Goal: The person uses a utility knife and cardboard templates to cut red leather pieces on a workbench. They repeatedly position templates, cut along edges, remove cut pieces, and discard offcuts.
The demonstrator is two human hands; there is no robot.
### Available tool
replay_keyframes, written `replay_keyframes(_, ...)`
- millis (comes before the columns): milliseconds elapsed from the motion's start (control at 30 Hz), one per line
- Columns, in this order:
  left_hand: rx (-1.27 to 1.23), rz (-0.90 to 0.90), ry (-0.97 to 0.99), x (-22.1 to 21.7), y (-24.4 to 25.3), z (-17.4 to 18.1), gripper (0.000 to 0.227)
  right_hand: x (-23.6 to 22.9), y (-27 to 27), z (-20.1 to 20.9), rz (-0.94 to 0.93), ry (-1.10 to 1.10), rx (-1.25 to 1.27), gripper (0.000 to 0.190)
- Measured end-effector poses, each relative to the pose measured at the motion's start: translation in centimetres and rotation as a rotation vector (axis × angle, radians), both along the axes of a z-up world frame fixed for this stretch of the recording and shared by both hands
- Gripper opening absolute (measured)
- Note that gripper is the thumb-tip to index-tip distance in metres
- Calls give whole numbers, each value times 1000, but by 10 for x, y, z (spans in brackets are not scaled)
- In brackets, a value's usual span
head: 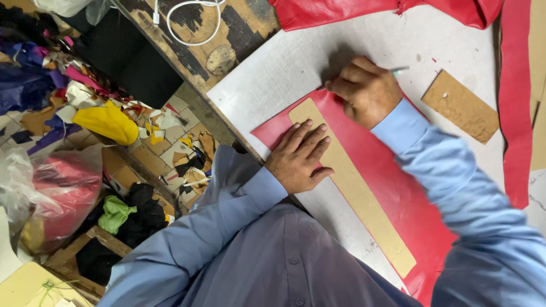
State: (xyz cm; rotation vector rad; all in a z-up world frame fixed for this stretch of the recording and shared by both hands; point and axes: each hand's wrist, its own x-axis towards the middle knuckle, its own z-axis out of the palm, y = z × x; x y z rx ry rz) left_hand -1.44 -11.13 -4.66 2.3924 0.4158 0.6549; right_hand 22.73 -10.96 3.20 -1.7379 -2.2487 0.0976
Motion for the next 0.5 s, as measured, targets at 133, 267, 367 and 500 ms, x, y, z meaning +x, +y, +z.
replay_keyframes(133, -24, -38, -33, 3, -1, -4, 65, -70, -44, -8, -682, 468, 88, 22)
replay_keyframes(267, -79, -54, -31, -1, 2, -12, 59, -113, -45, -38, -887, 467, 214, 12)
replay_keyframes(367, -87, -37, -60, 2, 0, -16, 59, -114, -37, -49, -907, 391, 280, 8)
replay_keyframes(500, -45, -23, -39, 2, -2, -16, 53, -115, -30, -49, -970, 309, 243, 8)
